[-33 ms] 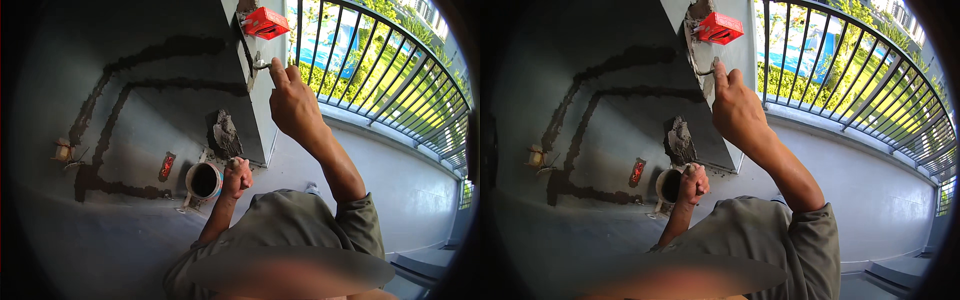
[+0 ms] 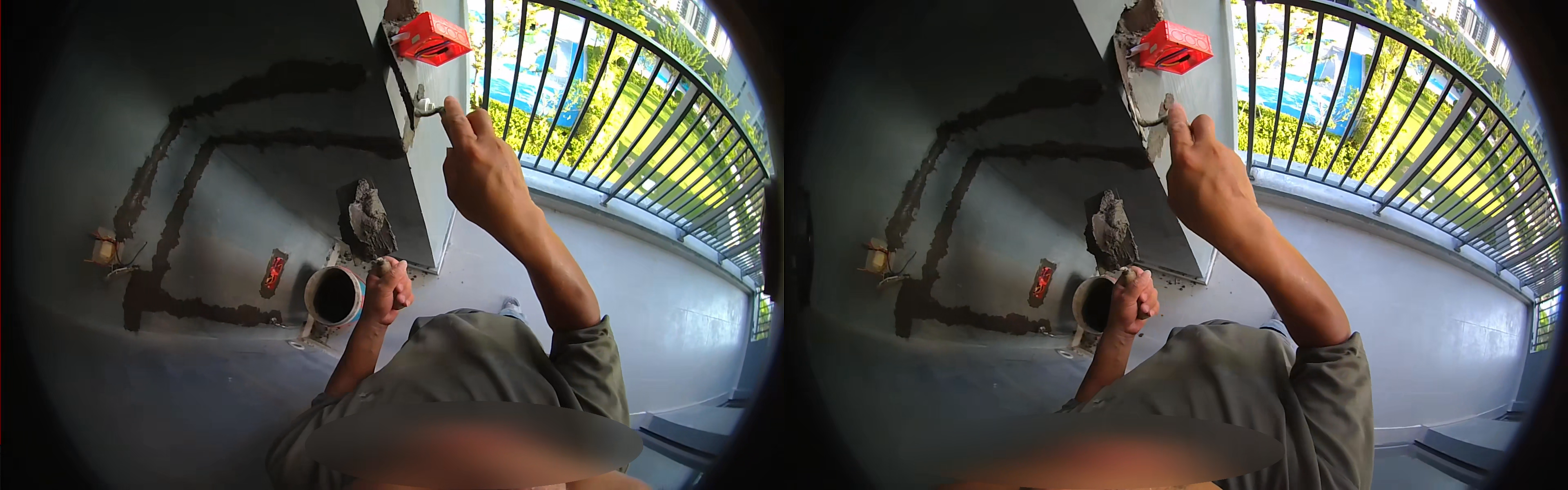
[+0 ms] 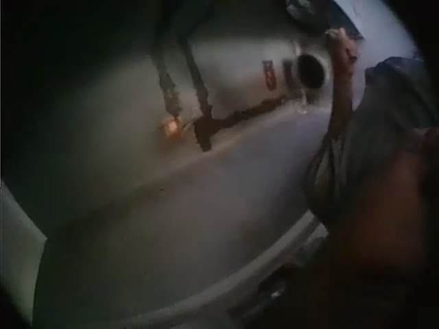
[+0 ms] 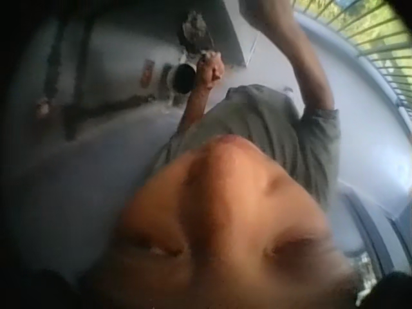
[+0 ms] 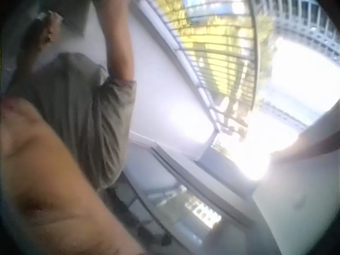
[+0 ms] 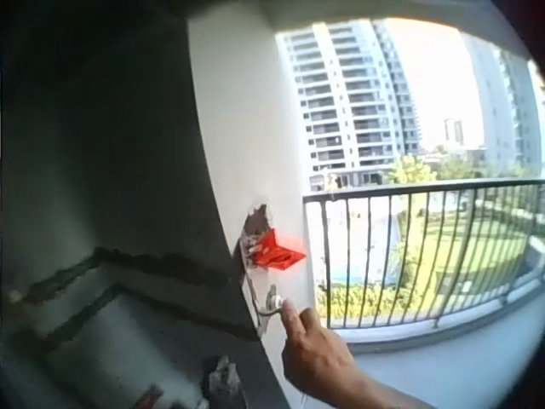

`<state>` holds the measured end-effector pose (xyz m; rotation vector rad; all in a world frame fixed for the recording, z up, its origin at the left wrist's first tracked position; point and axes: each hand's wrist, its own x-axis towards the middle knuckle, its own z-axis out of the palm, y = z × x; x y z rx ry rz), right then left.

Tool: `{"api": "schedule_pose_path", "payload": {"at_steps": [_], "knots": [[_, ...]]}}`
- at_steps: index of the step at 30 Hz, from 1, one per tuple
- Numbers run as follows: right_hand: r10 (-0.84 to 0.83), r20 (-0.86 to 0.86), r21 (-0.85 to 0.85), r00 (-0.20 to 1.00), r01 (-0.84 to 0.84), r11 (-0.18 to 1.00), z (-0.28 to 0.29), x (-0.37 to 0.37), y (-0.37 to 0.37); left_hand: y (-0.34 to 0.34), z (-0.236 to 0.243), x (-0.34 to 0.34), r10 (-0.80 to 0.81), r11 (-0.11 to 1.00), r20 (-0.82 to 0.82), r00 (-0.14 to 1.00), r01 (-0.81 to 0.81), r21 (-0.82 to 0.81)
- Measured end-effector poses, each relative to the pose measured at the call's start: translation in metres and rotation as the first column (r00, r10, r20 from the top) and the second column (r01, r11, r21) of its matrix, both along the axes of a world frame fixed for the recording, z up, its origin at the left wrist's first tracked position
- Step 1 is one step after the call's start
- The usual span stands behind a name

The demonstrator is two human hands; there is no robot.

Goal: Plastering a wall around an electrical junction box using a trowel and bucket.

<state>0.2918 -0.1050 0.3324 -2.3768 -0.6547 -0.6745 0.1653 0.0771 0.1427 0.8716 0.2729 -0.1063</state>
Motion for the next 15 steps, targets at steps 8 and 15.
{"api": "schedule_pose_path", "payload": {"at_steps": [8,15], "knots": [[0.078,-0.005,-0.119,0.997,-0.078,0.99,-0.004,0.004,-0.025,-0.008,0.0,0.014,-0.034,0.999,0.008,0.999,0.034,0.0],[0.13,-0.026,0.141,0.991,-0.125,0.982,-0.013,0.023,-0.054,-0.017,0.001,0.006,0.044,0.999,0.024,0.999,-0.044,0.011]]}}
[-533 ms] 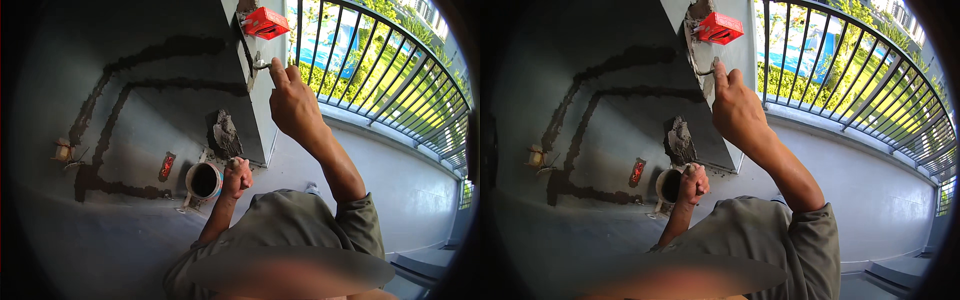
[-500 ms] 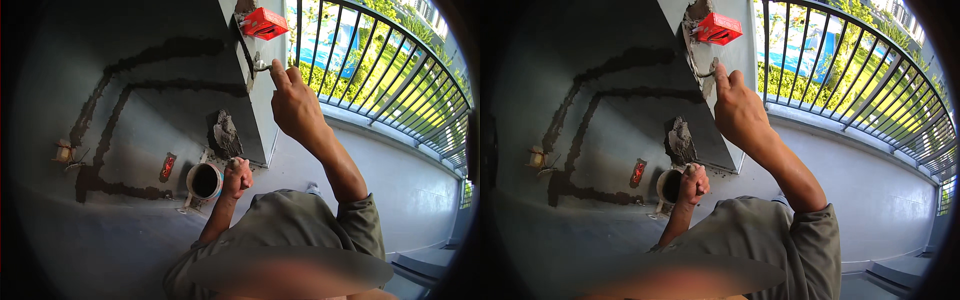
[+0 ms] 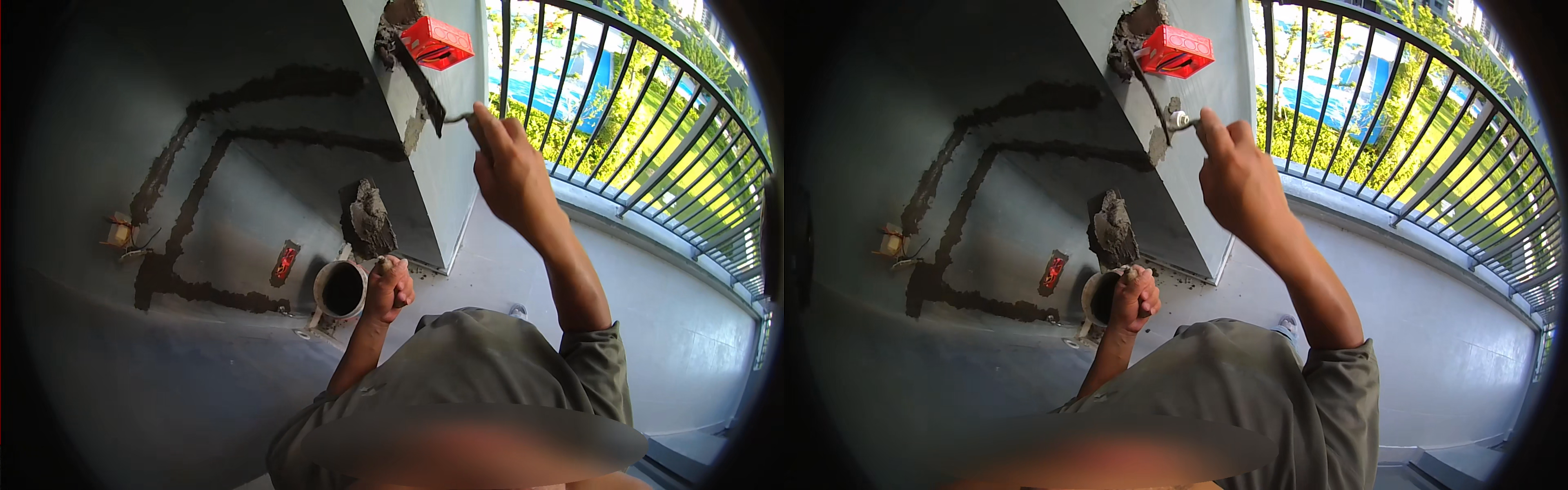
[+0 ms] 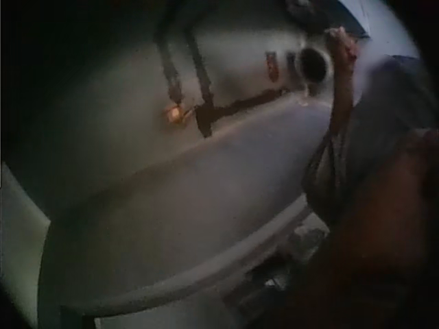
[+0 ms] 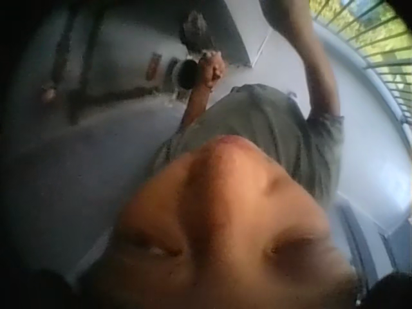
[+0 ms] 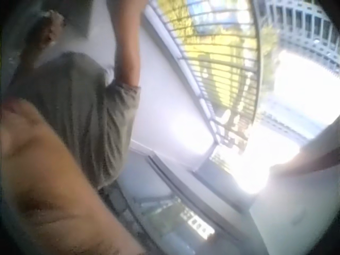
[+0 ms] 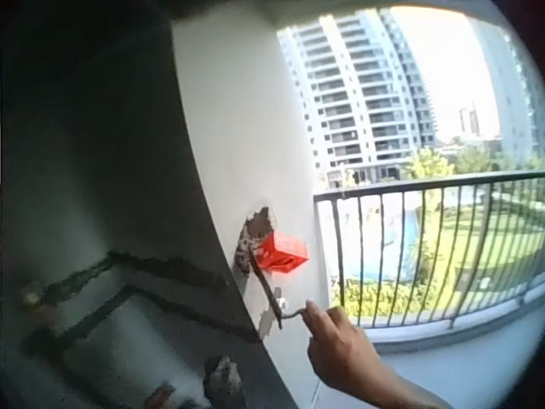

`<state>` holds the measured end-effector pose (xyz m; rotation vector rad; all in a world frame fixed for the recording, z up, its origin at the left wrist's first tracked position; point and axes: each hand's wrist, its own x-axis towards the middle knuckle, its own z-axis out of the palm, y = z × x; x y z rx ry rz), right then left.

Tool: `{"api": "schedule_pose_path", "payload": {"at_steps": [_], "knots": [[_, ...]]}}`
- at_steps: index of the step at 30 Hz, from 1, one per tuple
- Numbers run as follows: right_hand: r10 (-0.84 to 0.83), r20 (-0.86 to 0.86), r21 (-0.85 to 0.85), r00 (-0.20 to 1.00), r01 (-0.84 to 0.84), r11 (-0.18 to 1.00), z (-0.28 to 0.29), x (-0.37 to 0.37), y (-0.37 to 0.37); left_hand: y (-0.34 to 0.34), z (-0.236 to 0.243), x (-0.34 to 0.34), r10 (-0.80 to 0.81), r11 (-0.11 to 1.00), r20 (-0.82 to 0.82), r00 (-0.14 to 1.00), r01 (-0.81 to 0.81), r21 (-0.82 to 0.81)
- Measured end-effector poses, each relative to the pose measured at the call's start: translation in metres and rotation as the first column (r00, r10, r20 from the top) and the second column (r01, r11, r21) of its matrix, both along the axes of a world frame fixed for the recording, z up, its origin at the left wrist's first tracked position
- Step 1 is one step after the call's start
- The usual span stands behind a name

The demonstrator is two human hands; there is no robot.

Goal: Plastering a wall around an electrical junction box using a trowel and bucket.

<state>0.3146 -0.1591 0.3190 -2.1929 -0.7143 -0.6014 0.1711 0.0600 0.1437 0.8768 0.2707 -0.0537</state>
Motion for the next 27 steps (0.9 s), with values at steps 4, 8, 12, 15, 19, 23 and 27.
{"api": "schedule_pose_path", "payload": {"at_steps": [4,8,12,15,19,23,27], "knots": [[-0.002,0.019,0.01,1.0,0.002,1.0,0.018,0.021,0.009,-0.001,0.001,-0.011,0.065,0.998,-0.031,0.997,-0.065,-0.002],[0.019,0.027,-0.002,0.999,-0.019,1.0,0.006,0.009,0.021,0.002,-0.004,-0.024,0.087,0.996,-0.012,0.996,-0.087,0.01],[0.024,0.051,0.005,0.998,-0.024,1.0,0.004,-0.007,0.02,0.0,-0.001,-0.026,0.105,0.994,-0.067,0.992,-0.104,0.011],[0.0,0.05,-0.038,0.999,0.002,0.999,0.003,-0.012,0.018,-0.002,-0.005,-0.029,0.102,0.995,-0.054,0.993,-0.102,0.007],[0.105,0.09,0.088,0.99,-0.113,0.99,-0.011,-0.011,-0.003,-0.011,0.006,-0.025,0.094,0.995,-0.031,0.995,-0.093,0.045],[0.524,-0.269,0.507,0.808,-0.344,0.791,-0.034,-0.014,-0.04,-0.025,0.018,-0.027,0.116,0.993,-0.058,0.992,-0.115,0.023],[0.815,-0.514,0.793,0.267,-0.215,0.57,-0.07,-0.014,-0.06,-0.039,0.023,-0.027,0.181,0.982,-0.05,0.982,-0.178,0.064]]}}
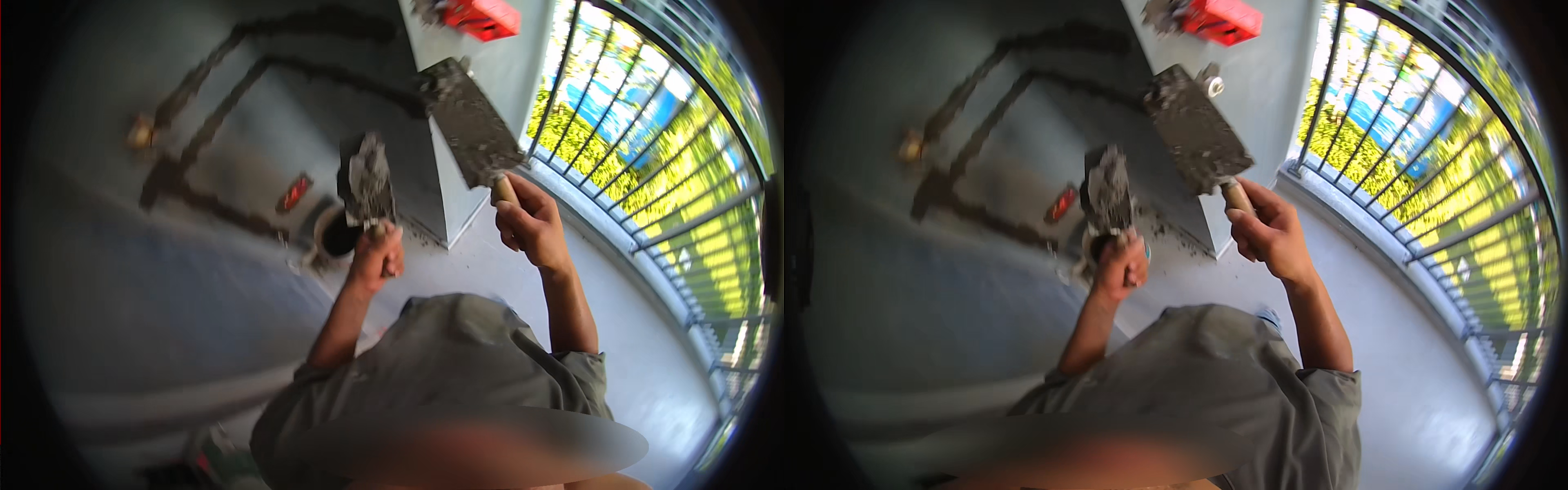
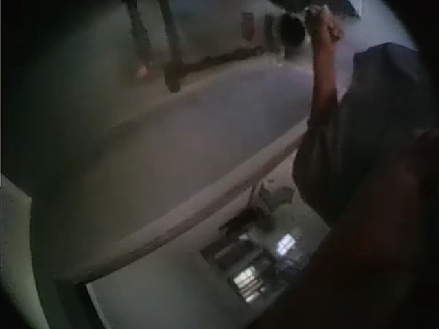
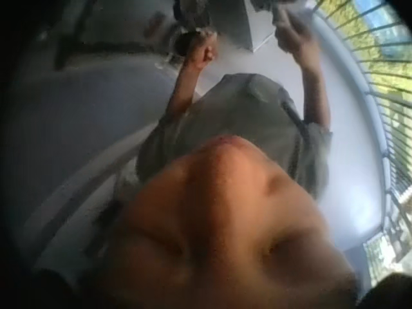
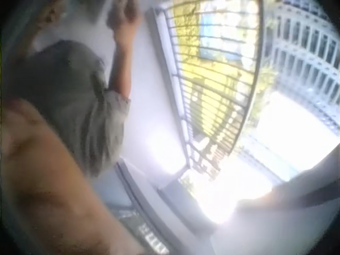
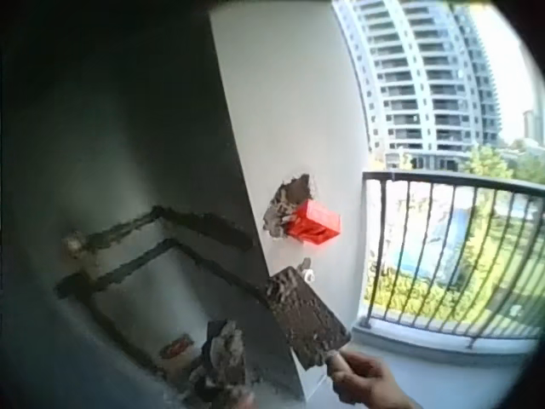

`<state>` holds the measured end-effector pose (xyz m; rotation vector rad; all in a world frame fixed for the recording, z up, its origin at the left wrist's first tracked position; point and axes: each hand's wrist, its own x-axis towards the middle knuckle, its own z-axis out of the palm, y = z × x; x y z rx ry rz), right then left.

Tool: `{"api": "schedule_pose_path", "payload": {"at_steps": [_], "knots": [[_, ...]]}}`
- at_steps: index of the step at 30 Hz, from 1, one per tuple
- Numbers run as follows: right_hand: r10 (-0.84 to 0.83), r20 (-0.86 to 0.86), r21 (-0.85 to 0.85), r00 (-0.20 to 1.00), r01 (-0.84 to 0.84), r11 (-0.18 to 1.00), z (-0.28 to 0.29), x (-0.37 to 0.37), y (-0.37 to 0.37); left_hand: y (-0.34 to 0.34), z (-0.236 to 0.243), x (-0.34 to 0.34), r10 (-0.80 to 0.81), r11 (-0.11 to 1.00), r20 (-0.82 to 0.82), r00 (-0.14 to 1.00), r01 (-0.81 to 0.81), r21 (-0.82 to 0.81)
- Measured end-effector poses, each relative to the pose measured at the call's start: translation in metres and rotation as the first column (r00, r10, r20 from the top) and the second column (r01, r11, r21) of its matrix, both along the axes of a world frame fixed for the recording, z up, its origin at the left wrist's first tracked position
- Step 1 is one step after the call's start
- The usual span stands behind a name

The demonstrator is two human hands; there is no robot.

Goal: Plastering a wall around an electrical junction box using a trowel and bucket.

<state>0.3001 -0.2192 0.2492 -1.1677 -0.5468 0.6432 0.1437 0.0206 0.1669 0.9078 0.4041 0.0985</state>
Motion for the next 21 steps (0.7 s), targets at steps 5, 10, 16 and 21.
{"api": "schedule_pose_path", "payload": {"at_steps": [5,10,16,21], "knots": [[0.253,-0.019,-0.002,0.967,-0.253,0.967,-0.054,0.022,-0.031,-0.033,0.013,0.007,0.203,0.974,0.069,0.977,-0.209,0.09],[0.505,0.038,-0.278,0.862,-0.476,0.834,-0.072,0.033,-0.044,-0.067,0.02,0.012,0.484,0.816,0.136,0.865,-0.502,0.288],[0.664,0.113,-0.247,0.74,-0.626,0.74,-0.08,0.005,-0.041,-0.094,0.018,0.015,0.811,0.362,0.286,0.511,-0.821,0.441],[0.632,0.251,-0.24,0.733,-0.586,0.774,-0.08,-0.011,-0.023,-0.1,0.006,-0.005,0.786,0.162,0.417,0.456,-0.804,0.572]]}}
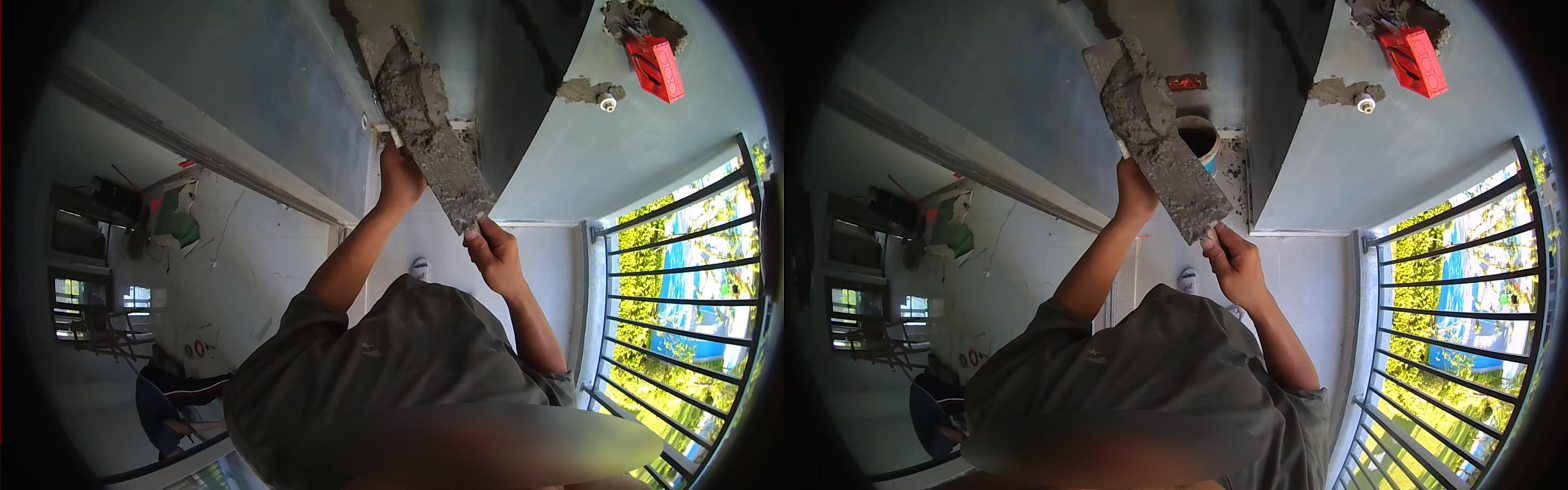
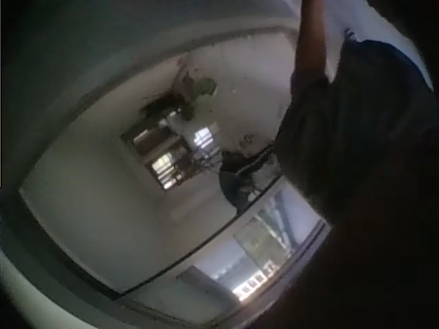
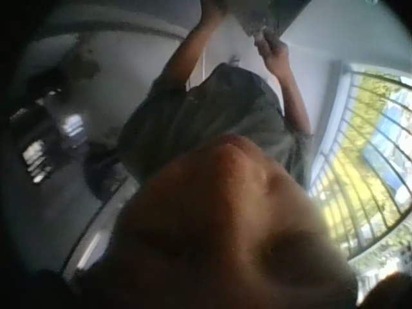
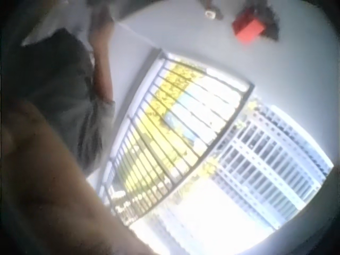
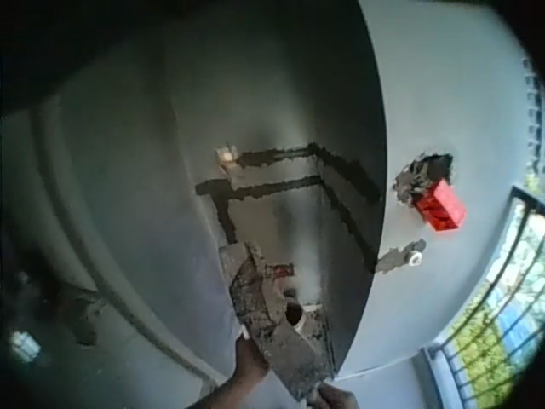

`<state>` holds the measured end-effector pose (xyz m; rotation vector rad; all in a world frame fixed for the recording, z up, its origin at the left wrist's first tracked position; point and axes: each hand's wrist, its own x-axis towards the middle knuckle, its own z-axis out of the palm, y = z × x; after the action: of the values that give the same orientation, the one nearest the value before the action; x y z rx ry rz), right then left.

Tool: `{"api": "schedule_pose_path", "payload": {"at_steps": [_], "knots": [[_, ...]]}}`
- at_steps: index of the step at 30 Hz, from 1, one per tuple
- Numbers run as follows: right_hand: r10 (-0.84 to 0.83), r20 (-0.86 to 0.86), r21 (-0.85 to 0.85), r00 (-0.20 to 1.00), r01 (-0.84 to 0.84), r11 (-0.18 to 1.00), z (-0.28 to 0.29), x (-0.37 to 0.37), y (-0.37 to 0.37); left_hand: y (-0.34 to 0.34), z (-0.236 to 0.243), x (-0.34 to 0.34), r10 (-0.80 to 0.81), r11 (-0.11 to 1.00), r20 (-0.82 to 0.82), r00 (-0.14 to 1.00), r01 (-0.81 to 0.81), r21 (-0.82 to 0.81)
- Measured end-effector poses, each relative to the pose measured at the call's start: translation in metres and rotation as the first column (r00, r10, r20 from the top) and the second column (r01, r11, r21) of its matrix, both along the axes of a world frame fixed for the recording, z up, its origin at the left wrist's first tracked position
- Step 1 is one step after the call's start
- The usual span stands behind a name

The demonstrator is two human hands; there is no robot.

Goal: Plastering a wall around an electrical junction box using a trowel and bucket.

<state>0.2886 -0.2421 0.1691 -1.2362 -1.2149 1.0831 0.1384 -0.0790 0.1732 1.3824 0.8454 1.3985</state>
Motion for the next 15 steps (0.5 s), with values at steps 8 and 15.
{"api": "schedule_pose_path", "payload": {"at_steps": [8,15], "knots": [[-0.307,0.352,0.395,0.884,0.157,0.905,-0.006,-0.013,0.03,-0.027,0.013,0.006,-0.22,0.84,0.465,0.858,0.409,-0.357],[-0.326,0.454,0.316,0.829,0.193,0.929,0.021,-0.002,0.028,-0.018,0.016,0.004,-0.541,0.5,0.576,0.613,0.785,-0.366]]}}
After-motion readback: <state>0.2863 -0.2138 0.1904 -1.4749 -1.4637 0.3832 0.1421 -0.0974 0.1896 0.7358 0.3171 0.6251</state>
